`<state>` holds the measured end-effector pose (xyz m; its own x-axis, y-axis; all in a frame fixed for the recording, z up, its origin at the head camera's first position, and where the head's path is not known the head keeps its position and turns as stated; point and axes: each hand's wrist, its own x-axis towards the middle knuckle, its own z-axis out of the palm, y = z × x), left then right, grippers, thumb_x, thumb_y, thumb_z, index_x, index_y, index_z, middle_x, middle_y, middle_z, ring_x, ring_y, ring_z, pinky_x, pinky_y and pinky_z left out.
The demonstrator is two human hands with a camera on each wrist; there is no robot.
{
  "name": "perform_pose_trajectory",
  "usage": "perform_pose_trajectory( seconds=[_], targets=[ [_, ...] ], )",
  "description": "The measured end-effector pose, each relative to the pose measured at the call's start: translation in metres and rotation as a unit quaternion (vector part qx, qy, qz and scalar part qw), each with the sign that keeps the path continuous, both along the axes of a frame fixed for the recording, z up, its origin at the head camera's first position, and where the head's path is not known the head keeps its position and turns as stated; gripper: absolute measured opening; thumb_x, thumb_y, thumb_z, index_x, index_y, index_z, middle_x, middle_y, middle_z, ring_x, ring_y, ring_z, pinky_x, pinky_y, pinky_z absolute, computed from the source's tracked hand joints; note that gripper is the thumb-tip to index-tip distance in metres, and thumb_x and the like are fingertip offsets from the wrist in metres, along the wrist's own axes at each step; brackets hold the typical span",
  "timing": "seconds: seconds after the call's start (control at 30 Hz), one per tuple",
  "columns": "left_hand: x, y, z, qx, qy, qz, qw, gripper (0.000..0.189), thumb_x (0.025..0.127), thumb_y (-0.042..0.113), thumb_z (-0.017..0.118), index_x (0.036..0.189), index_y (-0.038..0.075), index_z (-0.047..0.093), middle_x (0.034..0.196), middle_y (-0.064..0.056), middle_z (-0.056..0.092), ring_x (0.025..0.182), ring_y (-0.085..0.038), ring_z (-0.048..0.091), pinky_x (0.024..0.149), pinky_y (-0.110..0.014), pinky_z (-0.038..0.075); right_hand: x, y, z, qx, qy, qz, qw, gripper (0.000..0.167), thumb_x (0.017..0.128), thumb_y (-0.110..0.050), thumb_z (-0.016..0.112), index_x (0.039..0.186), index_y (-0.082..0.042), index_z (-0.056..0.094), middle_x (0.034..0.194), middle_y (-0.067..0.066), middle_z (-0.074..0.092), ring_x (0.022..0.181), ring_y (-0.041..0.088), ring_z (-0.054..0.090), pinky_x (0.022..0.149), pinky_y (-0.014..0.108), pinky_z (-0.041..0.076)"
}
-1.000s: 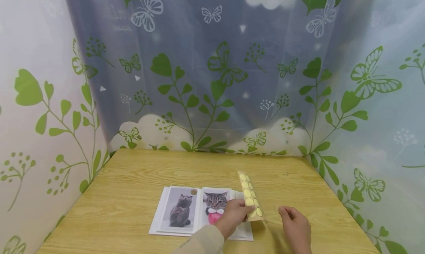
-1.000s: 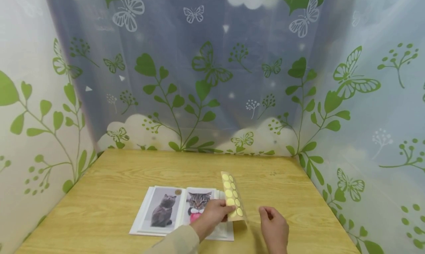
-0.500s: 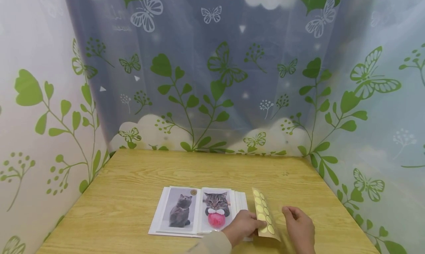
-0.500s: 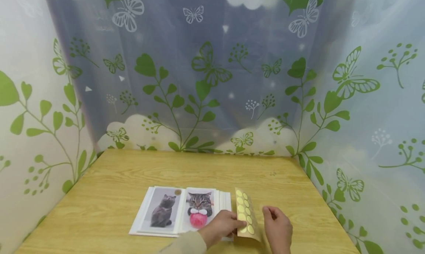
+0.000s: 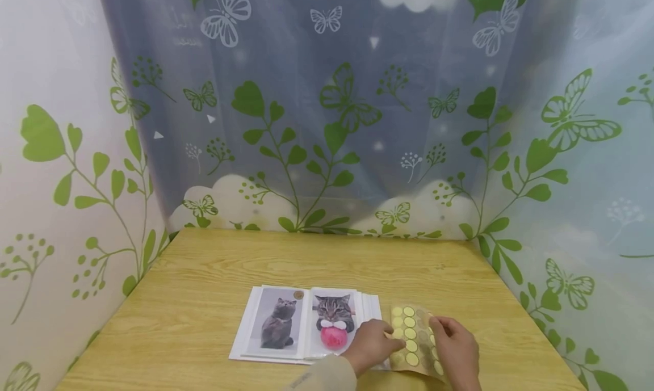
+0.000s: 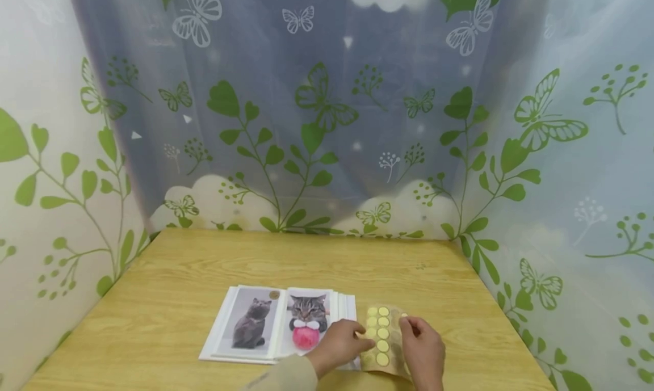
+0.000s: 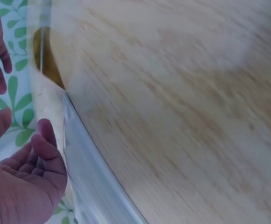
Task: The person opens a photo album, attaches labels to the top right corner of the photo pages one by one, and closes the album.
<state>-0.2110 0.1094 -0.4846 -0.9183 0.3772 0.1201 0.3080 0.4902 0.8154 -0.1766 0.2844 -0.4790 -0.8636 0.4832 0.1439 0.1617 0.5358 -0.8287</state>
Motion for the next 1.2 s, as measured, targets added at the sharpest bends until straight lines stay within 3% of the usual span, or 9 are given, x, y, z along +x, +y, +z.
perform_pose_trajectory(
  seconds=[0.07,0.2,0.43,0.67,0.9,1.07,1.2],
  targets=[
    [-0.001,-0.002,0.0,0.003,-0.002,-0.004,1.0,0.036,0.084,0.025,0.077,0.102,-0.005,0.07,0.091,-0.016,0.071,0.079,-0.024,0.068,0.071,-0.032,0.056,-0.001,-0.001,0.0,-0.002,-0.004,0.006,1.0,0.039,0.099,-0.034,0.058,0.113,0.0,0.069,0.106,0.016,0.07,0.099,0.031,0.063,0.078,0.037,0.048],
    [-0.004,-0.007,0.002,0.009,-0.005,-0.011,0.9999,0.037,0.083,0.023,0.077,0.106,-0.005,0.07,0.081,-0.009,0.069,0.069,-0.016,0.062,0.062,-0.028,0.053,-0.004,-0.004,0.001,-0.004,-0.011,0.022,0.9997,0.038,0.099,-0.033,0.058,0.115,0.0,0.069,0.107,0.015,0.07,0.098,0.029,0.062,0.075,0.034,0.047],
    [-0.011,-0.023,0.002,-0.023,0.058,-0.004,0.998,0.034,0.082,0.022,0.077,0.105,-0.002,0.071,0.078,-0.005,0.066,0.069,-0.012,0.059,0.064,-0.026,0.049,-0.011,-0.01,0.003,0.018,-0.006,0.054,0.9984,0.033,0.1,-0.027,0.059,0.112,0.002,0.07,0.102,0.013,0.071,0.093,0.027,0.063,0.073,0.035,0.048],
    [-0.017,-0.048,0.005,-0.117,0.112,0.034,0.9862,0.037,0.083,0.032,0.077,0.108,0.004,0.072,0.095,-0.009,0.07,0.09,-0.026,0.065,0.079,-0.037,0.053,-0.021,-0.015,-0.001,0.023,-0.018,0.067,0.9973,0.03,0.099,-0.024,0.06,0.111,0.001,0.069,0.096,0.009,0.07,0.083,0.02,0.061,0.069,0.031,0.048],
    [-0.021,-0.072,0.003,-0.19,0.128,0.05,0.9721,0.044,0.083,0.035,0.077,0.113,0.003,0.07,0.11,-0.011,0.069,0.107,-0.031,0.063,0.09,-0.05,0.05,-0.031,-0.022,-0.005,0.033,-0.022,0.096,0.9946,0.03,0.099,-0.024,0.059,0.11,0.002,0.069,0.09,0.006,0.069,0.077,0.017,0.059,0.064,0.03,0.048],
    [-0.021,-0.092,-0.001,-0.221,0.136,0.065,0.9634,0.052,0.081,0.038,0.077,0.117,0.002,0.068,0.116,-0.017,0.065,0.109,-0.035,0.06,0.091,-0.052,0.049,-0.039,-0.029,-0.008,0.057,-0.019,0.105,0.9927,0.024,0.098,-0.022,0.06,0.104,-0.002,0.072,0.084,0.003,0.068,0.073,0.016,0.057,0.064,0.031,0.047],
    [-0.018,-0.105,-0.003,-0.219,0.142,0.064,0.9634,0.059,0.077,0.039,0.078,0.121,0.001,0.067,0.118,-0.02,0.062,0.111,-0.036,0.058,0.094,-0.051,0.048,-0.046,-0.034,-0.008,0.073,-0.021,0.116,0.9903,0.023,0.098,-0.022,0.06,0.103,-0.003,0.072,0.08,0.002,0.066,0.069,0.016,0.055,0.061,0.032,0.045]
  ],
)
